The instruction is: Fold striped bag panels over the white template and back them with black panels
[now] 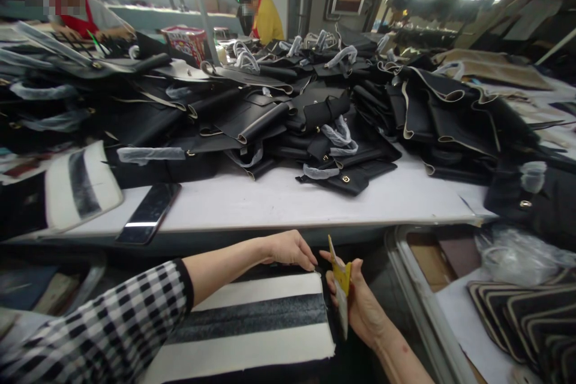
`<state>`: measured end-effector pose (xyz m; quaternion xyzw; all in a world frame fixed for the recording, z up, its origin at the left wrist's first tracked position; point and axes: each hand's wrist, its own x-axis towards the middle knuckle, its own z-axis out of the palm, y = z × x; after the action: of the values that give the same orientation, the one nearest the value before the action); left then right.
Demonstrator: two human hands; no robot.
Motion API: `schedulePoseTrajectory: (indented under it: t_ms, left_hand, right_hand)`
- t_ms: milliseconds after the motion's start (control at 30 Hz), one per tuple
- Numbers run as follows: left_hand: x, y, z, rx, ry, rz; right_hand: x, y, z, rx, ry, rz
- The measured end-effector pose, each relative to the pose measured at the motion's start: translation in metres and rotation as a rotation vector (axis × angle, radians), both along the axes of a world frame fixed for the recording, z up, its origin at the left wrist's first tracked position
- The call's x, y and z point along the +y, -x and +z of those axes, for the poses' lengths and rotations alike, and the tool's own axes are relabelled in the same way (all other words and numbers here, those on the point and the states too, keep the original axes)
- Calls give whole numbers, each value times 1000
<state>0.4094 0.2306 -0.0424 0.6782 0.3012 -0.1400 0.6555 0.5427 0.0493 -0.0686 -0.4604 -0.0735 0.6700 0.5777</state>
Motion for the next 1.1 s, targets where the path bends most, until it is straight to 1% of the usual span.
schedulePoseTrajectory:
  t_ms: [133, 233, 367, 433, 500, 533, 667, 767, 833, 900, 933, 967, 1000, 1033, 1067, 1100]
  left_hand:
    - [1, -7, 3, 23, -50, -62]
    - [0, -8, 9, 10, -121, -86]
    - [-1, -5, 16, -1, -203, -117]
    - [-2, -4, 17, 1, -227, -138]
    - [-2, -4, 16, 4, -246, -161]
    - [-2, -4, 16, 8, -259, -172]
    - [-4, -6, 15, 22, -331, -222]
    - [-8, -8, 17, 16, -371, -255]
    - [-9, -6, 21, 14, -385, -277]
    - [-3, 5, 26, -2, -403, -298]
    - [3, 16, 29, -22, -396, -278]
    - [11, 32, 33, -46, -362, -196]
    - [20, 54, 36, -72, -312, -54]
    - [27, 80, 39, -95, -251, 124]
    - [33, 110, 40, -105, -158, 378]
    - [37, 141, 39, -85, -147, 539]
  right_hand:
    - [-9, -1, -3, -1, -39, 31]
    - [-9, 3, -3, -36, -45, 12]
    - [0, 12, 0, -165, 129, -52]
    - [4, 15, 0, -195, 162, -34]
    - [7, 14, -3, -245, 153, 35]
    - [8, 13, -4, -308, 147, 75]
    - [13, 6, -9, -722, 131, 202]
    - [17, 1, -10, -921, 113, 291]
    - [19, -6, -10, -998, 108, 404]
    - [23, -20, -10, -1105, 111, 566]
    - [27, -29, -11, -1173, 103, 644]
    - [32, -38, -11, -1239, 76, 696]
    - [38, -45, -11, -1294, 25, 718]
    - [45, -50, -10, -1351, -23, 721]
    - [53, -50, -7, -1399, -64, 728]
    - [61, -44, -4, -1450, -88, 745]
